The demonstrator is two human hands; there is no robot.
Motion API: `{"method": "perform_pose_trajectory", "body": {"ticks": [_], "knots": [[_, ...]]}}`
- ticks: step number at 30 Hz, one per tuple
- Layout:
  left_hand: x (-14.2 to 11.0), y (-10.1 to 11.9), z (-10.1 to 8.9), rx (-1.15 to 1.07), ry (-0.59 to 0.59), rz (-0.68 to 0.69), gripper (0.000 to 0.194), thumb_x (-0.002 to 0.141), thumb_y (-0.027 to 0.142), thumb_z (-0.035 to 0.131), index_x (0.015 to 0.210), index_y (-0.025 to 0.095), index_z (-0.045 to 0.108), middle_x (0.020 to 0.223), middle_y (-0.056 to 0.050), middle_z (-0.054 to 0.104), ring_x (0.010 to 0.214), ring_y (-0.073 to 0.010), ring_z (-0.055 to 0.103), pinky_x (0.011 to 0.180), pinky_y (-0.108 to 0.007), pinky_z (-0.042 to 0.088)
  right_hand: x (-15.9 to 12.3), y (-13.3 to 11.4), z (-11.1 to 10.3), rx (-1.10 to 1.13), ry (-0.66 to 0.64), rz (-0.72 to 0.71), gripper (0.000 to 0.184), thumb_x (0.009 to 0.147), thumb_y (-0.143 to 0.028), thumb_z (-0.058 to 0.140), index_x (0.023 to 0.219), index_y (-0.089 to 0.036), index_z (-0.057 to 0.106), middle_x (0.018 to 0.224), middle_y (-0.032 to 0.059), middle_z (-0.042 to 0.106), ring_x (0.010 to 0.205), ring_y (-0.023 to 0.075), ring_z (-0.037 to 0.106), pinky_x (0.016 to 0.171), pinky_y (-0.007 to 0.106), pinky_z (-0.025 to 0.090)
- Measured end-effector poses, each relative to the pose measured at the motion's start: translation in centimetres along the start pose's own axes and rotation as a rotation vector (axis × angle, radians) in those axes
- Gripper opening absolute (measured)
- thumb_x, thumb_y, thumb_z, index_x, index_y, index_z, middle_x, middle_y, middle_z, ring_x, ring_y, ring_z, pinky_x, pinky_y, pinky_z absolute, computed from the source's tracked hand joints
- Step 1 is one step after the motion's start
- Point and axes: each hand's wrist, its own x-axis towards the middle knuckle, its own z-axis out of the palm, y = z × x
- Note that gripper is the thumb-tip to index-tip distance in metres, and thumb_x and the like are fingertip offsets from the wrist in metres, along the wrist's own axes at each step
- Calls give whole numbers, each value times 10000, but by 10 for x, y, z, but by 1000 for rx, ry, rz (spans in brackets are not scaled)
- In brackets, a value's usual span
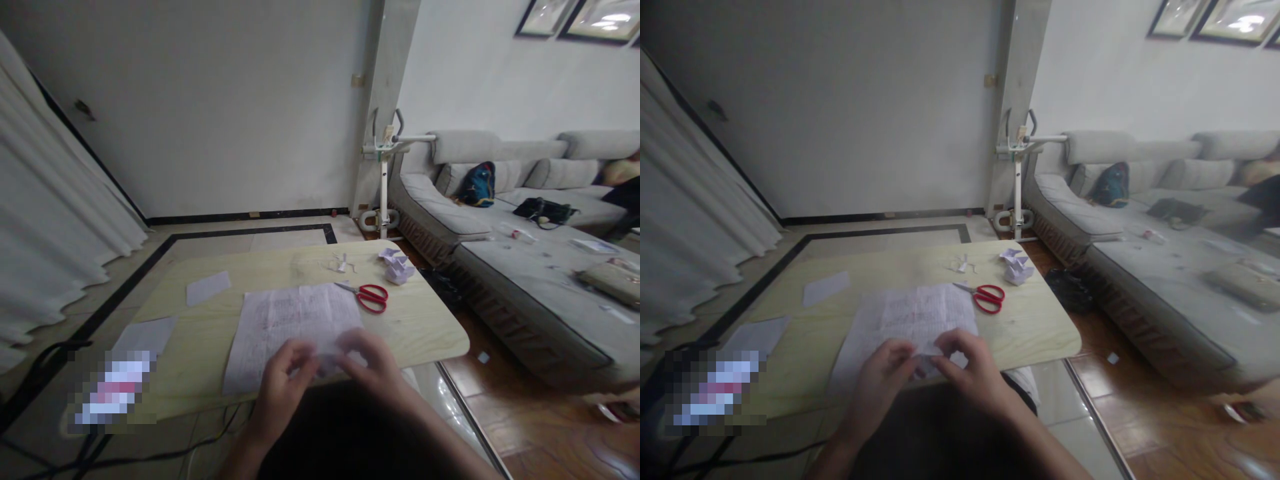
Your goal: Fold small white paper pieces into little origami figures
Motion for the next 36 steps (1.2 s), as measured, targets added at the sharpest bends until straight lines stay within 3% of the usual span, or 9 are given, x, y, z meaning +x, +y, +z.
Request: {"method": "perform_pose_trajectory", "body": {"ticks": [3, 9, 17, 21, 28, 36], "knots": [[-1, -2, 1, -19, 9, -5, 190, 821, 313, 628, 956, 179, 623, 826, -33, 737, 692, -167, 704, 657, -263, 558, 0, 3, 4, 15, 21, 84, 250, 825, -336, 665, 1026, -186, 655, 901, 43, 675, 821, 185, 617, 751, 298, 502], [0, 1, 3, -2, 11, 28, 189, 833, 332, 622, 923, 171, 659, 732, -28, 742, 619, -167, 697, 600, -252, 553, 3, 0, 7, 13, -1, 80, 246, 858, -399, 614, 795, -170, 679, 730, 19, 636, 701, 163, 574, 653, 269, 459], [1, 4, 6, 19, 18, 8, 224, 834, 354, 616, 932, 170, 698, 724, -32, 743, 629, -171, 696, 597, -245, 548, 5, -5, 8, 138, 17, 126, 246, 857, -389, 626, 765, -168, 684, 712, 12, 644, 676, 149, 577, 640, 247, 453], [1, 3, 4, 66, -19, -8, 220, 846, 365, 604, 832, 177, 717, 658, -15, 720, 626, -168, 683, 617, -242, 536, 5, -5, 8, 171, 30, 168, 295, 827, -442, 642, 737, -164, 682, 681, 12, 634, 655, 152, 573, 613, 249, 453], [1, 5, 3, 91, 22, 20, 232, 839, 350, 605, 706, 180, 690, 600, -2, 689, 590, -156, 653, 581, -218, 500, 7, 3, 11, 261, 21, 324, 343, 773, -496, 676, 726, -156, 685, 577, -5, 603, 546, 137, 546, 515, 236, 421], [1, 6, 7, 42, 53, -29, 247, 829, 329, 599, 640, 175, 641, 579, -4, 672, 580, -155, 639, 569, -220, 492, 6, -2, 10, 248, 49, 295, 319, 777, -456, 673, 668, -157, 654, 580, -4, 591, 556, 136, 539, 528, 236, 418]]}}
